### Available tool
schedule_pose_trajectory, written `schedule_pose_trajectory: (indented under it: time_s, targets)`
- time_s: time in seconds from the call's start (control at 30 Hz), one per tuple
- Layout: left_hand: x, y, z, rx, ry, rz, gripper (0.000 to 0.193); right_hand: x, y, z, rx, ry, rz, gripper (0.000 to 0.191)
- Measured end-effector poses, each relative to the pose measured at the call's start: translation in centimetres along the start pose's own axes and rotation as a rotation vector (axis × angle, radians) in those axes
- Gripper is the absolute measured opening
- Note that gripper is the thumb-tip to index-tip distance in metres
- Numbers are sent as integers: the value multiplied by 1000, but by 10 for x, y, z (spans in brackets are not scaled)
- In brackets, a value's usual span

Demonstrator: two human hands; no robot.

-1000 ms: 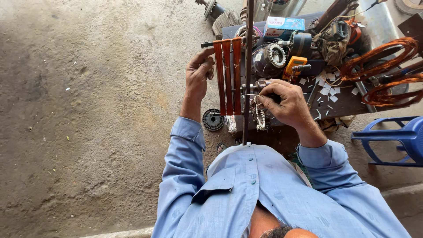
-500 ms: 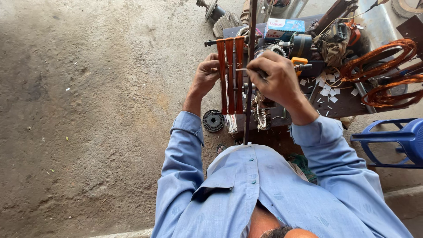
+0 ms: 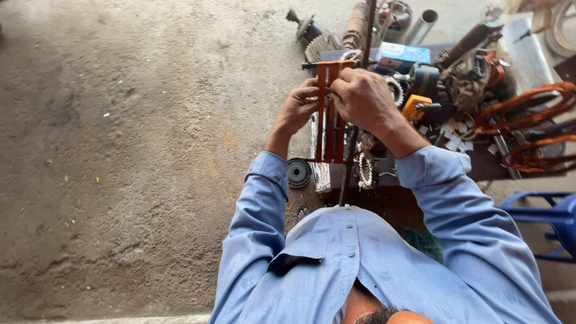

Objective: The person operates a manual motor winding machine, feeding copper wire through a rotating former to create a coil. They use shears to cut the wire and adjust the winding mechanism with both hands. The person repeatedly winds, cuts, and repositions the wire to continue the process.

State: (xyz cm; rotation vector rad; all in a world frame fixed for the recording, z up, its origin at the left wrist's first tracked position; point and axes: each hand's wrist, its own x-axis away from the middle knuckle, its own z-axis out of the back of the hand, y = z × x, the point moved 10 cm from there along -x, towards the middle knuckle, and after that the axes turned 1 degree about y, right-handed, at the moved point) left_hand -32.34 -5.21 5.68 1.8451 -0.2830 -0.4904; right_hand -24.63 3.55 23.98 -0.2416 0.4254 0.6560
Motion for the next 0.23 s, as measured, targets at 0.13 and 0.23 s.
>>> schedule_pose_trajectory:
  time_s: [0.13, 0.23]
  targets:
    - [1, 4, 3, 66, -3, -100, 20, -10, -7, -12, -1, -70, 19, 12]
    - [4, 2, 8, 137, 1, -184, 20, -10, -2, -25, 7, -163, -39, 13]
